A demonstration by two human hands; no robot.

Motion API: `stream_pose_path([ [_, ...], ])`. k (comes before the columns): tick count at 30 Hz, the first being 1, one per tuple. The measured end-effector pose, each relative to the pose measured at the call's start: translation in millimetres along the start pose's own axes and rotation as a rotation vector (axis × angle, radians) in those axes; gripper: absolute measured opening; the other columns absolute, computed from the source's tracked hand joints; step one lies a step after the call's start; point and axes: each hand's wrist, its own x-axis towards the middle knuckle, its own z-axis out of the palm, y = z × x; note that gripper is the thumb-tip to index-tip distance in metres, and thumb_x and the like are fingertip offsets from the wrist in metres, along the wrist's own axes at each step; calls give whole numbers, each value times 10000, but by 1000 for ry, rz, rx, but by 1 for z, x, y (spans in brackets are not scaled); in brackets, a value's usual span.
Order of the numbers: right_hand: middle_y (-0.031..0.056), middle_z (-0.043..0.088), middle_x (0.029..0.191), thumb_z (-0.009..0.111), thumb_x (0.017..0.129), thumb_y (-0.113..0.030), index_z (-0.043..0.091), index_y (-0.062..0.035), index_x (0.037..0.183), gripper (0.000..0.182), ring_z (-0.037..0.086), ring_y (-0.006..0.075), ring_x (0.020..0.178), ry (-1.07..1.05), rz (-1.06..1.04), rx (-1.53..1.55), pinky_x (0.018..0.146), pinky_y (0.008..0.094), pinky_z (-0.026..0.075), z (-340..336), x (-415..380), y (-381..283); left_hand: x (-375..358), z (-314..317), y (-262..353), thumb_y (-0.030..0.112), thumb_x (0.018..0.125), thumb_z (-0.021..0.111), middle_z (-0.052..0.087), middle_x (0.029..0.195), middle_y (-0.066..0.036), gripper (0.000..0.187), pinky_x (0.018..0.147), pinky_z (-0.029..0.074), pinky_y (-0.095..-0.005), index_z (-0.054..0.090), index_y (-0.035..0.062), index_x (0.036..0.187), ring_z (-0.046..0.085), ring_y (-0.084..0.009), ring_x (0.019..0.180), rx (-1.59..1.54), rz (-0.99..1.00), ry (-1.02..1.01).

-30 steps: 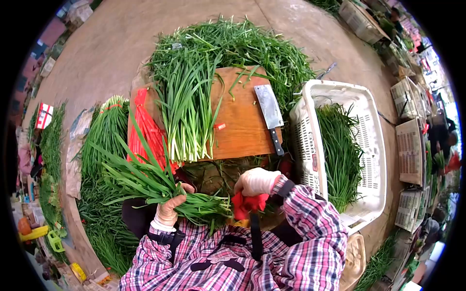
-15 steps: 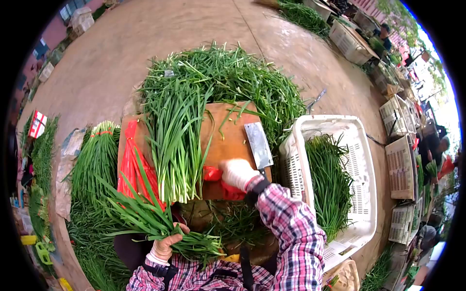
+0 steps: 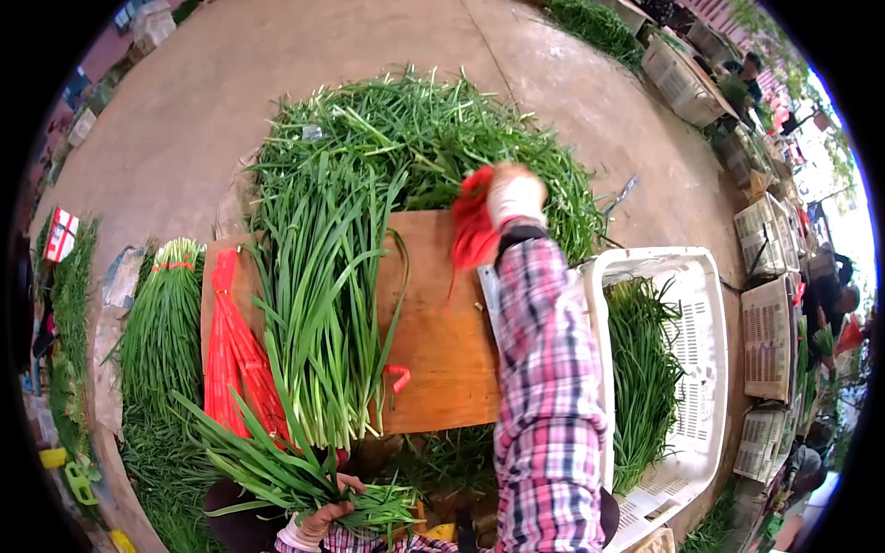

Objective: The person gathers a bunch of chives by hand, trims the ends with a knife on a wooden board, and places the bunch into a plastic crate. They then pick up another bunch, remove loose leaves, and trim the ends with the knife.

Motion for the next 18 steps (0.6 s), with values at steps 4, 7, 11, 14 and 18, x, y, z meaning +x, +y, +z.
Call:
stream_pose_path([
  [4,163,660,1078,443,925,-246,659,-148,1046,267,640,356,1010,142,6,-74,841,480,510,-40,7,20,-1,5,26,98,774,674,616,1062,-117,274,829,444,-289,562,21,1012,550,-154,901,306,-20,17],
  [7,99,614,1191,514,901,-248,613,-248,1190,306,594,330,1088,130,-105,31,907,424,488,-75,-35,10,-8,7,27,224,758,725,605,967,-34,377,839,438,-271,630,-9,1039,544,-141,922,343,-13,55],
  [11,135,448,1436,715,772,-387,396,-241,1435,750,491,320,1273,-19,-198,106,1056,408,405,-56,-113,-2,-23,12,37,246,742,775,632,1032,-84,338,864,451,-316,631,26,956,574,-175,930,240,34,97],
  [14,166,464,1423,722,791,-428,361,-188,1466,802,498,338,1265,28,-209,436,1043,386,421,-64,-178,8,-43,6,46,233,718,809,641,1063,-137,312,872,465,-361,605,43,858,596,-214,928,99,144,48],
  [18,102,642,1216,680,891,-334,520,-85,1356,551,614,165,1084,-569,-146,924,949,284,480,-117,-291,19,-73,5,72,244,821,734,610,1063,-166,256,1042,417,-518,610,40,916,613,-277,1012,-191,217,-8],
])
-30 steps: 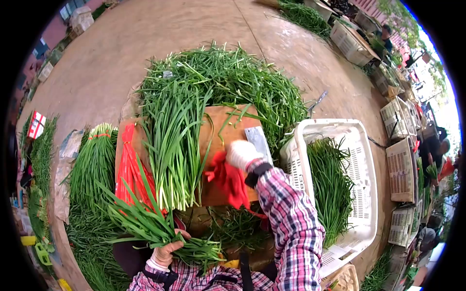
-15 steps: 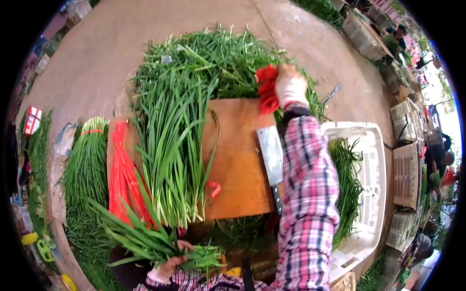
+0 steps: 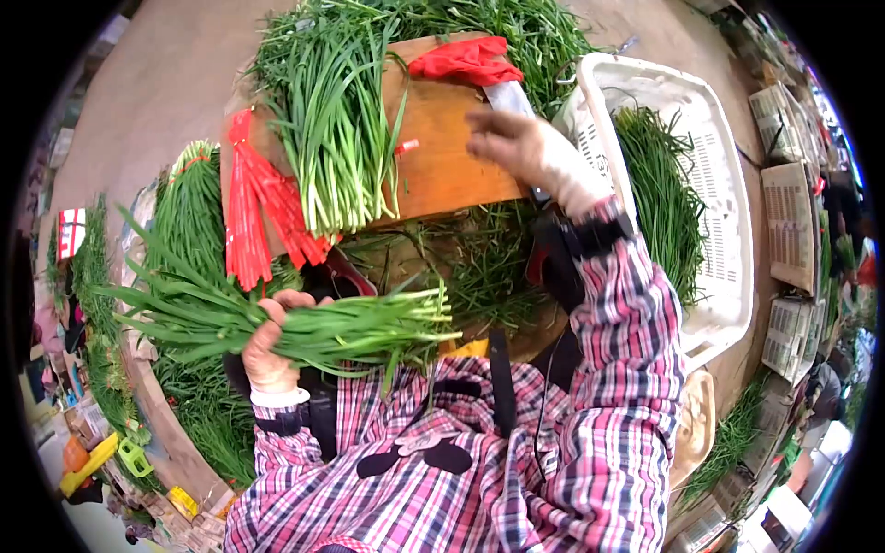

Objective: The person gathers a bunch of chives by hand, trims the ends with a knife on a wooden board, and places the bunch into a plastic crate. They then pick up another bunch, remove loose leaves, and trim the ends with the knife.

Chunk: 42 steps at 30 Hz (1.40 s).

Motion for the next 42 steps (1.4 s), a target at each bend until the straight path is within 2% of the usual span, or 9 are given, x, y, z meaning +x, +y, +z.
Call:
stream_pose_path([
  [4,73,681,1076,675,900,-320,611,-33,1225,438,617,144,1013,-147,23,119,890,289,492,24,-105,-17,-25,-20,27,264,903,636,620,1220,-54,202,1099,268,-656,711,104,1001,550,-252,1174,-226,160,-197],
  [8,7,667,941,647,907,-174,663,-15,1108,256,566,80,871,-36,80,274,808,255,472,56,-164,-19,-31,-66,38,271,926,612,645,1203,-107,231,1079,358,-567,712,64,943,564,-298,1161,-272,300,-90],
  [12,33,662,896,629,859,-9,668,-54,1106,254,605,116,841,117,-165,275,762,248,489,84,-195,-54,-38,-57,41,261,909,635,674,1130,-114,224,1016,440,-534,700,47,925,592,-311,1119,-338,337,23],
  [15,114,625,783,698,772,-29,645,-97,1169,406,628,278,687,206,-544,-151,649,339,526,96,-199,-73,-38,-36,44,237,874,670,694,1073,-132,190,974,469,-548,666,49,902,624,-330,1060,-402,299,183],
  [23,89,562,629,706,779,-255,501,-106,1332,607,613,282,597,33,-815,-566,534,416,472,134,-178,-117,-42,15,45,204,866,664,694,1041,-122,157,934,490,-553,613,66,921,635,-324,1023,-446,243,252],
  [26,95,594,660,672,806,-297,610,-119,1103,352,634,310,654,-128,-642,-783,589,439,490,149,-160,-111,-40,20,47,203,863,668,693,1044,-127,155,929,493,-553,617,66,913,630,-321,1035,-392,273,226],
  [30,101,642,715,648,821,-252,645,-114,880,151,648,319,703,-81,-709,-569,650,443,516,136,-172,-67,-38,-3,70,230,865,670,691,1055,-141,173,922,520,-511,633,63,897,655,-320,980,-286,458,153],
  [35,144,644,745,684,811,-256,667,-91,908,192,636,355,722,-56,-529,-362,647,438,511,99,-203,-32,-45,-37,100,253,864,674,684,1041,-75,193,1122,308,-543,666,61,842,629,-227,1008,-373,515,-124],
  [42,162,627,702,713,794,-217,689,-60,904,193,624,350,675,-114,-334,-391,611,399,497,73,-220,-29,-46,-49,95,269,883,661,666,952,-32,178,1053,413,-479,640,93,866,624,-266,987,-328,707,-27],
])
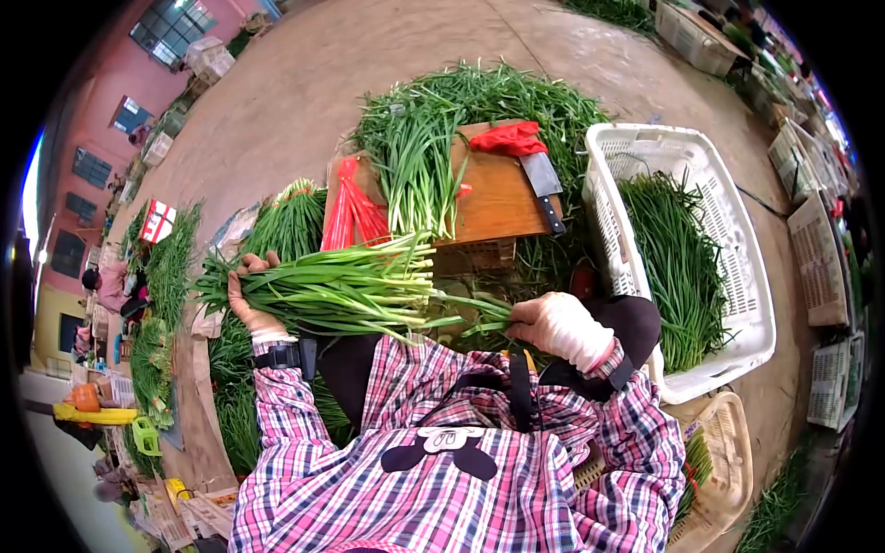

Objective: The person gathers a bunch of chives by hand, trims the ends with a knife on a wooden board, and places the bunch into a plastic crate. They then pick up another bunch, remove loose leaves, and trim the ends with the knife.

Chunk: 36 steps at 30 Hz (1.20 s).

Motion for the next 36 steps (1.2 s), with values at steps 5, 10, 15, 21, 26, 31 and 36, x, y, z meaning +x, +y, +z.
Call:
stream_pose_path([
  [5,155,670,771,720,784,-314,663,-95,1088,379,654,351,761,-107,156,-420,690,421,522,4,-13,25,-5,15,2,337,883,645,584,703,-8,282,820,551,-383,614,62,825,646,-236,841,88,137,83],
  [10,122,692,854,747,801,-331,595,-93,1272,549,675,229,788,57,197,261,728,331,529,-8,14,-38,1,13,8,267,870,652,518,710,11,213,815,526,-343,570,75,827,590,-186,782,-57,26,-17],
  [15,-9,651,862,681,880,-285,564,-3,1294,515,554,73,679,-14,368,943,587,230,454,4,47,-63,9,53,-6,184,866,643,407,782,40,209,851,453,-333,455,129,794,426,-125,678,-340,-128,-293],
  [21,-19,434,555,617,929,-375,528,-116,869,281,384,113,447,-134,381,1551,418,274,324,51,83,-59,2,131,-36,156,863,592,293,737,26,299,861,408,-346,332,141,715,332,-127,613,-119,-210,-669],
  [26,-39,506,590,612,937,-366,569,-165,963,207,412,93,469,-28,278,2101,493,283,390,90,98,-43,5,150,-48,190,841,605,304,752,4,319,913,408,-399,321,124,714,355,-148,681,107,-184,-710],
  [31,19,589,679,596,944,-322,571,-52,1011,279,535,129,561,-121,-95,2039,569,339,470,77,61,-26,27,138,-39,164,810,645,315,798,32,342,844,367,-320,321,160,701,338,-119,745,-87,-185,-615],
  [36,68,655,732,574,958,-268,637,18,943,293,640,178,629,-349,263,1112,589,304,530,42,29,13,59,100,-14,116,866,629,335,786,44,290,797,365,-301,367,155,747,366,-97,676,-276,-306,-747],
])
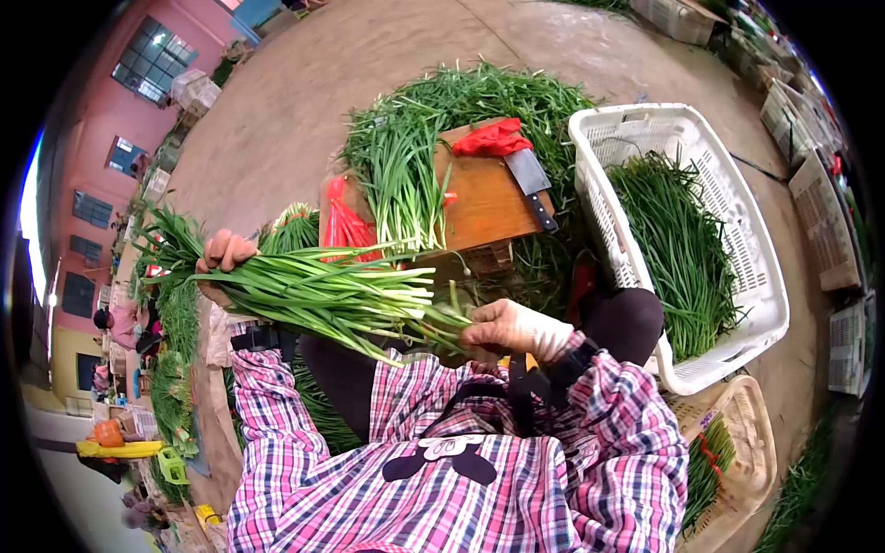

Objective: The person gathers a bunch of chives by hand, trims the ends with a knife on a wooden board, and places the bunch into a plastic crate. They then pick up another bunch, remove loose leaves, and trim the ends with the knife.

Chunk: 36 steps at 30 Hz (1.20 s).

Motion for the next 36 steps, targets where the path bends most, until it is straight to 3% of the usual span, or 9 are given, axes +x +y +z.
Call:
stream_pose_path([
  [2,61,658,685,632,909,-294,692,-13,928,288,643,134,642,185,126,-401,613,278,519,-15,-5,8,-1,0,6,126,892,617,350,788,44,268,776,367,-301,381,149,766,382,-95,672,-31,-1,-36],
  [4,131,695,805,682,807,-409,681,-78,1058,416,691,258,789,254,80,-1306,693,386,533,-25,-15,11,-3,3,10,119,885,620,359,776,44,270,734,356,-277,392,145,742,378,-88,651,-25,12,-18],
  [6,140,704,875,692,772,-459,600,-120,1218,568,675,324,883,321,218,-1427,769,414,525,-19,-22,-6,-4,8,10,117,870,611,364,763,46,275,683,340,-243,391,147,708,364,-76,628,-54,18,-2],
  [10,185,648,1086,768,768,-249,516,-109,1346,646,628,351,1015,526,-313,-915,870,393,514,-8,-18,-25,2,16,4,122,876,616,363,754,44,274,669,338,-249,398,141,711,364,-71,619,2,-38,-51],
  [16,158,603,1174,796,671,-127,572,-87,1254,626,579,360,1075,736,-928,-1003,902,436,491,26,11,-79,9,32,-15,127,908,640,379,755,44,288,670,360,-252,409,136,735,392,-67,606,42,-61,-71],
  [27,39,601,706,741,730,-216,656,-111,769,141,590,255,741,512,-1117,-1074,852,412,465,43,53,-71,13,38,-16,155,872,644,389,768,34,292,663,345,-265,407,142,702,404,-84,624,202,-110,-43],
  [32,51,633,749,744,719,-228,662,-109,754,149,610,269,778,448,-651,-1215,844,397,469,-21,16,-9,1,29,26,117,853,646,392,736,44,260,732,382,-270,410,147,748,425,-88,685,110,15,37],
  [35,98,677,912,778,689,-256,697,-85,968,337,628,306,938,281,109,-1644,859,439,477,-46,-5,7,-11,21,45,79,806,665,418,736,59,254,814,430,-275,426,147,758,443,-97,674,13,68,136],
  [36,118,660,996,783,690,-255,670,-79,1045,411,612,318,995,333,-68,-1518,892,437,472,-40,-8,0,-13,22,44,71,797,669,421,736,59,255,814,431,-276,428,146,759,447,-97,673,-6,76,166],
])
